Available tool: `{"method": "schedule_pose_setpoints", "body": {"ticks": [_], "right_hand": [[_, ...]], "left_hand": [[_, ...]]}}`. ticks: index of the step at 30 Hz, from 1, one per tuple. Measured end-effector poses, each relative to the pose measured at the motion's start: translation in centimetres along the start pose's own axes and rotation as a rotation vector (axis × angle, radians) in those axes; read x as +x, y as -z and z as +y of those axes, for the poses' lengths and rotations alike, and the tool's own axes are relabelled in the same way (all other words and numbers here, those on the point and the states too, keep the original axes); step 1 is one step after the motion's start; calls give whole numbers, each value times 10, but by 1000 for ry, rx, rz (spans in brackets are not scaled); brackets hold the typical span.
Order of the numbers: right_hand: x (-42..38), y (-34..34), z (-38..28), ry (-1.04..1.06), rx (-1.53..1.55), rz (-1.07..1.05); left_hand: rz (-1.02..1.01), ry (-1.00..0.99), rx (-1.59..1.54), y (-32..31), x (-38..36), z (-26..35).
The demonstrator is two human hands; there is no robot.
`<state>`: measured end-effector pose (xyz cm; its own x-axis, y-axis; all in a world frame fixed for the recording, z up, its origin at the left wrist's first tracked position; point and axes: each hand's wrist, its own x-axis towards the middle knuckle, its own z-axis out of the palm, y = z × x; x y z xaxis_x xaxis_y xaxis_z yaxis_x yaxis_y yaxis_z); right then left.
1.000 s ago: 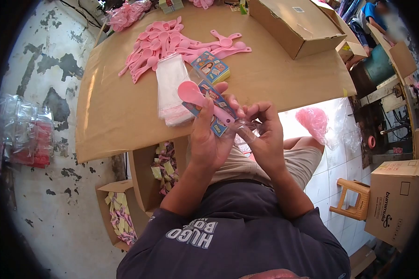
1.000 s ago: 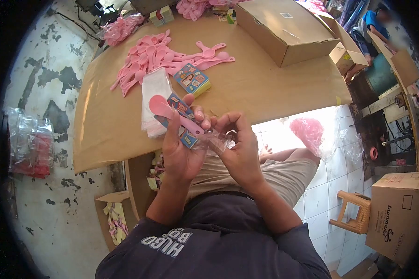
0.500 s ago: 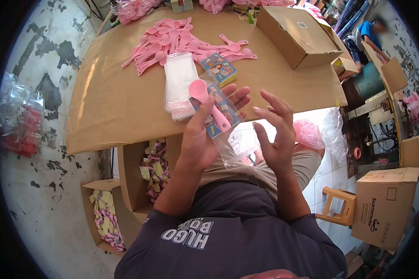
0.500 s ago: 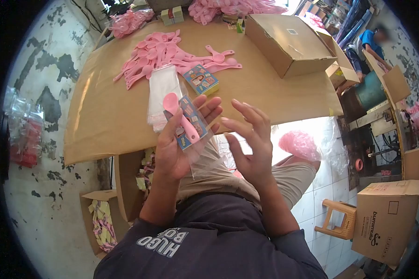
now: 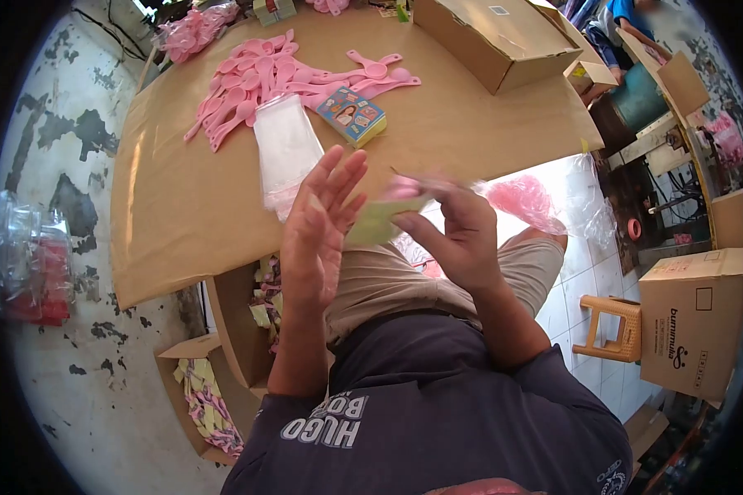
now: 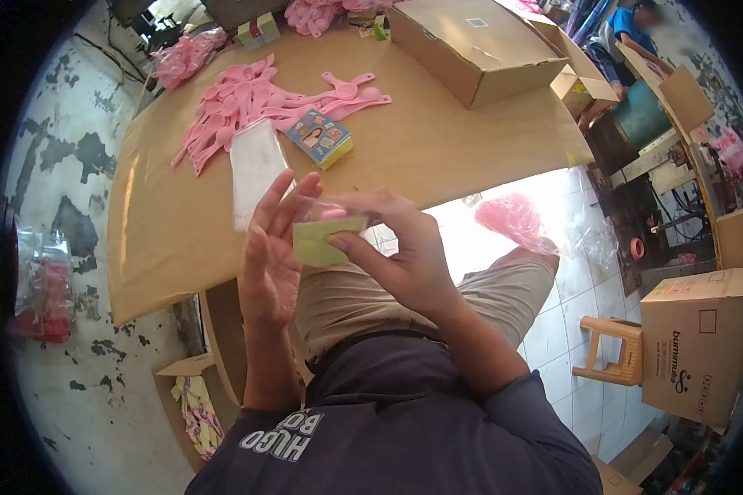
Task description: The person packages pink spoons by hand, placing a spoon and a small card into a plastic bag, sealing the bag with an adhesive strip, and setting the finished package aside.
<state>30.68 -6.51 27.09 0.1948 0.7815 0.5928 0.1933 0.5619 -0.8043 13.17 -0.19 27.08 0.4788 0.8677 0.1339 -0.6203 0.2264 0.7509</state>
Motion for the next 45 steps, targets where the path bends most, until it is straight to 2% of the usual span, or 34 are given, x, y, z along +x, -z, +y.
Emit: {"method": "schedule_pose_setpoints", "body": {"ticks": [1, 2, 3, 4, 6, 7, 9, 10, 12, 13, 14, 16, 17, 19, 25, 28, 32, 34, 35, 37, 38, 39, 40, 42, 43, 44, 45], "right_hand": [[-1, 0, -3, -4, 5, -2], [0, -1, -8, -161, -11, -50], [0, -2, -10, -316, -26, -103], [-1, -4, -8, -317, -15, -115], [-4, -5, -4, -349, -61, -149], [-6, -5, -1, -349, -53, -157], [-10, -5, 4, -353, 19, 1], [-7, -1, 6, -351, 21, -1], [-2, 9, 11, 62, -443, 108], [3, 12, 4, 97, -509, 124], [7, 15, 5, 93, -510, 131], [15, 17, 7, 305, -659, 90], [17, 16, 5, 284, -669, 94], [19, 13, 7, 311, -702, 113], [20, 10, 10, 339, -708, 162], [22, 8, 12, 318, -632, 191], [26, 8, 6, 173, -496, 204], [28, 11, 10, 127, -486, 208], [31, 13, 20, 101, -290, 323], [38, 22, 26, 26, 52, 508], [42, 26, 23, -23, 197, 581], [45, 27, 20, -47, 319, 637], [41, 30, 23, -49, 323, 632], [24, 39, 31, -51, 413, 504], [15, 42, 28, -85, 479, 336], [8, 40, 27, -87, 482, 334], [1, 38, 25, -214, 466, 209]], "left_hand": [[-93, -30, 194, 4, 0, 3], [-181, -62, 389, 5, -1, 6], [-117, -54, 410, -3, -5, 3], [-103, -58, 416, -5, -6, 2], [-70, 73, 480, -7, -8, 2], [-44, 22, 462, -10, -7, 0], [11, 46, 453, -12, -8, 0], [58, 72, 440, -14, -7, -1], [87, -4, 513, -19, -6, -12], [114, -78, 586, -22, -5, -16], [109, -72, 589, -22, -6, -16], [-5, -55, 911, -22, -9, -12], [-14, -56, 915, -21, -9, -16], [-32, -235, 1010, -18, -7, -24], [-110, -237, 1237, -32, -8, -15], [-140, -239, 1232, -32, -10, -16], [-176, -203, 1167, -31, -11, -11], [-112, 109, 999, -31, -13, -6], [-105, 108, 995, -27, -14, -9], [-42, 7, 739, -18, -16, -17], [-32, 6, 738, -16, -16, -16], [-25, 43, 610, -14, -15, -13], [-20, 78, 482, -12, -14, -11], [5, 63, 460, -10, -11, -7], [26, 51, 437, -10, -10, -6], [29, 51, 439, -9, -9, -5], [48, 22, 412, -8, -8, -4]]}}
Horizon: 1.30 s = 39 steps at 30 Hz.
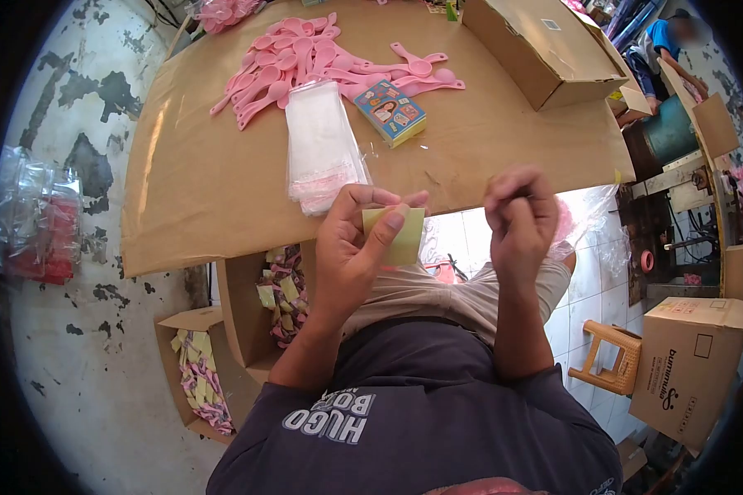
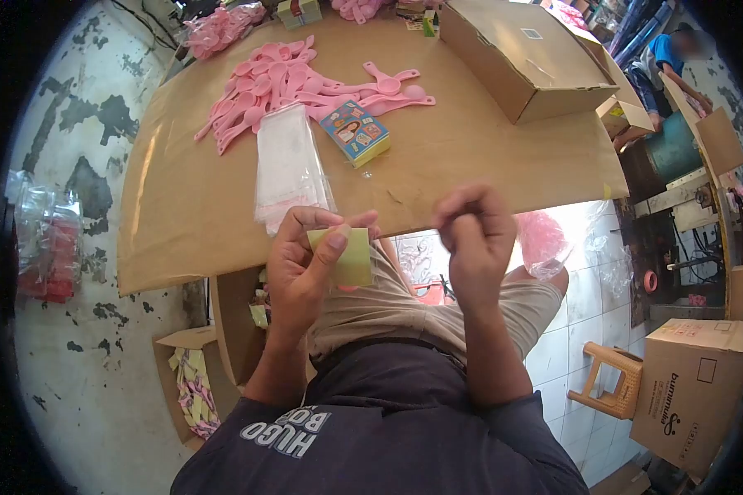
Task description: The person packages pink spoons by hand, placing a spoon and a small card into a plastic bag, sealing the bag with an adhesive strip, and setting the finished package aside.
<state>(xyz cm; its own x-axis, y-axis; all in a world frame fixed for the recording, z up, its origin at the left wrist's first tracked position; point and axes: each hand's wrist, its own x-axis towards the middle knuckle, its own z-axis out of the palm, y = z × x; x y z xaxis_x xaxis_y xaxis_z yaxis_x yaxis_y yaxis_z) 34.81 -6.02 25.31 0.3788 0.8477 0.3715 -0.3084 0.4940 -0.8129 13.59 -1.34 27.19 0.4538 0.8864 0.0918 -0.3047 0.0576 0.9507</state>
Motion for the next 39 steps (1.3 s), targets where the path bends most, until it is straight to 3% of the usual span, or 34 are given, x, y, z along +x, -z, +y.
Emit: {"method": "schedule_pose_setpoints", "body": {"ticks": [1, 3, 7, 8, 10, 17, 19, 25, 32, 35, 37, 39], "right_hand": [[-5, -2, 1, -146, -43, -88], [-7, -26, 2, -200, -211, -116], [-11, -31, 7, -262, -236, -175], [-10, -31, 5, -259, -233, -170], [-7, -30, 2, -251, -225, -142], [-7, -17, -4, -166, -156, -159], [-7, -13, -8, -139, -234, -219], [-1, -12, -21, 95, -476, -362], [3, -28, -16, 45, -519, -350], [0, -40, -2, 25, -515, -282], [-1, -41, 6, 73, -480, -364], [-4, -53, 8, 11, -233, -233]], "left_hand": [[22, -22, -27, 0, 1, 0], [26, -94, 16, -1, 5, -6], [-6, -287, 245, 5, 11, -16], [-12, -286, 248, 3, 9, -13], [20, -52, 99, -2, 3, -3], [13, -25, 110, -4, 2, -2], [-16, -144, 63, 2, 0, -12], [-45, -134, -66, 8, 0, -16], [-60, -169, -218, 27, -3, -16], [-13, -107, 26, 23, -9, -5], [10, -41, -119, 14, -5, 7], [-41, -83, -144, 20, -7, 17]]}}
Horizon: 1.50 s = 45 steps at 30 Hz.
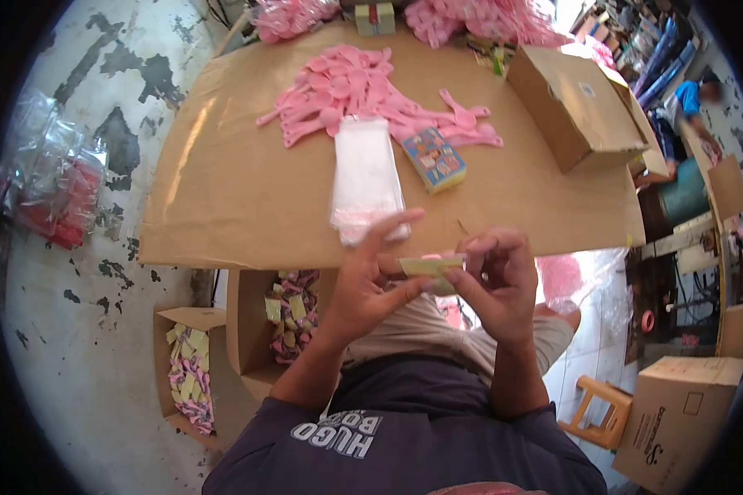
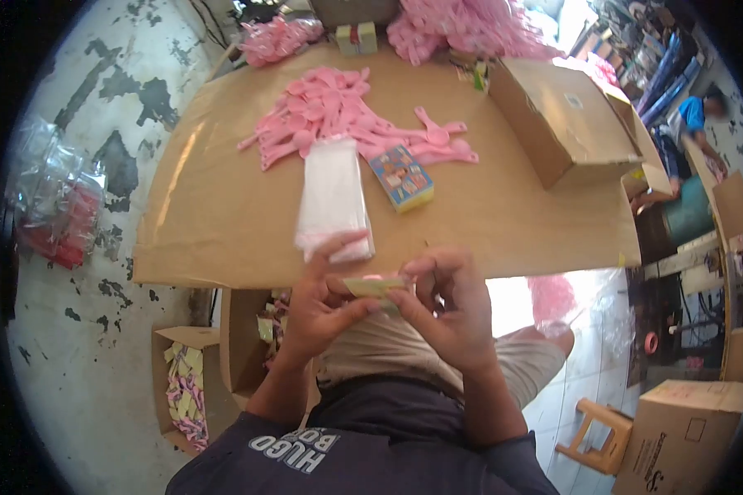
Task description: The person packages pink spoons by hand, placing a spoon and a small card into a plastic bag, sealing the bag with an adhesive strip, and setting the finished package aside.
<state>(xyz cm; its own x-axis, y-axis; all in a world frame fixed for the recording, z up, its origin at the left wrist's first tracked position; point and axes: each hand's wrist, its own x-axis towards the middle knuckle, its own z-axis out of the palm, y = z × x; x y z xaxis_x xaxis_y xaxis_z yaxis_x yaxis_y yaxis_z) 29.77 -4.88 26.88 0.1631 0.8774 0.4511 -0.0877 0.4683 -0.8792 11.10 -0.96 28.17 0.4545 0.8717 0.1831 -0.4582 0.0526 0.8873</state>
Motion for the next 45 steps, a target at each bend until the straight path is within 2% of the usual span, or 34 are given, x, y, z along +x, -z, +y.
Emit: {"method": "schedule_pose_setpoints", "body": {"ticks": [2, 4, 5, 6, 8, 10, 11, 12, 13, 14, 16, 17, 19, 22, 24, 27, 31, 33, 34, 36, 40, 43, 45], "right_hand": [[5, -5, -1, 16, 3, -63], [15, -5, 2, 3, -112, -158], [21, -6, 0, -12, -263, -197], [29, -8, -2, 10, -265, -202], [43, -12, -4, 64, -632, -194], [59, -9, 1, 35, -641, -172], [68, -7, 7, 64, -703, -119], [77, -4, 12, 93, -764, -63], [85, -2, 15, 19, -843, -53], [93, -1, 20, 26, -846, -45], [103, 3, 37, 48, -1059, 58], [104, 6, 46, 49, -1064, 72], [106, 9, 61, -130, -1028, 54], [103, 6, 71, -152, -948, 98], [104, 7, 73, -154, -942, 142], [101, 8, 75, -136, -903, 206], [102, 14, 79, -78, -819, 254], [101, 18, 87, -73, -776, 261], [101, 20, 87, -64, -733, 255], [100, 21, 82, -71, -696, 255], [99, 24, 78, -90, -579, 256], [98, 25, 81, -3, -543, 294], [97, 26, 79, -25, -532, 286]], "left_hand": [[-65, 31, 403, 16, -2, 0], [-103, -35, 488, 33, -4, 5], [-40, -155, 490, 40, -6, 9], [22, -272, 487, 47, -5, 14], [173, -418, 494, 70, -4, 28], [358, -495, 542, 94, -1, 44], [356, -507, 541, 105, 1, 52], [394, -491, 692, 117, 3, 60], [431, -472, 842, 128, 5, 67], [423, -480, 841, 139, 4, 70], [338, -292, 1138, 156, -5, 68], [364, -241, 1143, 159, -7, 63], [400, -209, 1085, 162, -7, 49], [431, -189, 1050, 165, -1, 44], [414, -219, 1205, 171, 4, 45], [470, -315, 1187, 157, 19, 40], [489, -289, 1167, 130, 42, 26], [494, -116, 1084, 120, 55, 15], [483, -118, 1085, 114, 61, 13], [483, 17, 1054, 103, 71, 9], [460, 21, 1067, 103, 79, 3], [484, 75, 929, 109, 80, 2], [482, 74, 846, 115, 80, 1]]}}
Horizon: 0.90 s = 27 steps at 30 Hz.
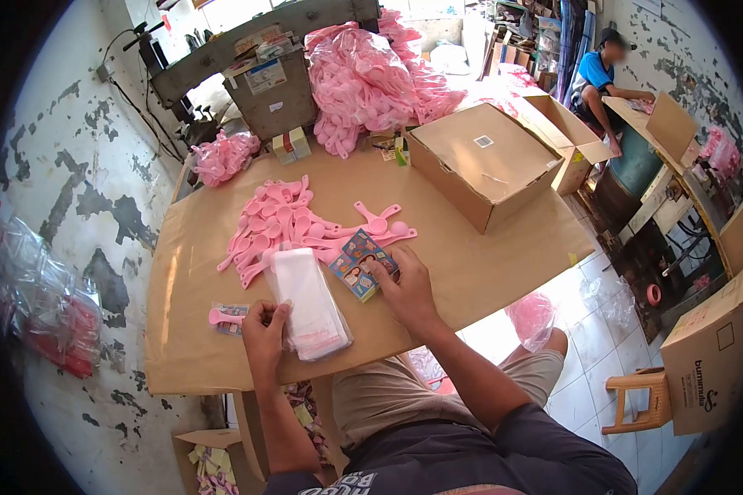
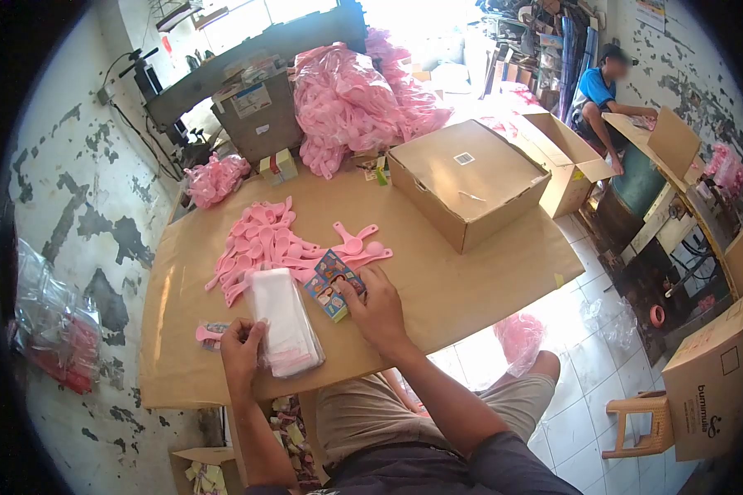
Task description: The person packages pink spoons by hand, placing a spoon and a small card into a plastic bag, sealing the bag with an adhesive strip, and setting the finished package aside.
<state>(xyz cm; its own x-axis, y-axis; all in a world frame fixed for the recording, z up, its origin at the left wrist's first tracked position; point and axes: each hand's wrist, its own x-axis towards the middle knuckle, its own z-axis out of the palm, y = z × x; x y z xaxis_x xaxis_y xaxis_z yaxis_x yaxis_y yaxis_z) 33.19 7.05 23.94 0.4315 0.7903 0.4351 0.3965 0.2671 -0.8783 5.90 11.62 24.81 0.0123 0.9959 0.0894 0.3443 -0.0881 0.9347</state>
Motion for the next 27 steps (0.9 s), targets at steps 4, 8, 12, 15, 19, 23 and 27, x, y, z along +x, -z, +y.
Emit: {"method": "schedule_pose_setpoints", "body": {"ticks": [4, 8, 12, 15, 19, 23, 27], "right_hand": [[-1, 1, 4, 0, 9, -16], [-1, 4, 1, -24, 39, -38], [-1, 1, 1, -2, 50, -24], [-1, 1, 5, 29, -3, 7], [-3, 3, 4, -5, -8, -26], [-2, 4, -1, 30, 102, 56], [-5, 3, -6, -138, 147, 36]], "left_hand": [[-21, 0, -23, 7, 1, -8], [175, -138, 85, 9, -2, -11], [306, -150, 94, 9, -8, -4], [271, -253, -27, 8, -4, -13], [158, -187, -227, 8, 3, -30], [120, -138, -232, 9, -1, -24], [221, -185, -42, 0, -7, -10]]}}
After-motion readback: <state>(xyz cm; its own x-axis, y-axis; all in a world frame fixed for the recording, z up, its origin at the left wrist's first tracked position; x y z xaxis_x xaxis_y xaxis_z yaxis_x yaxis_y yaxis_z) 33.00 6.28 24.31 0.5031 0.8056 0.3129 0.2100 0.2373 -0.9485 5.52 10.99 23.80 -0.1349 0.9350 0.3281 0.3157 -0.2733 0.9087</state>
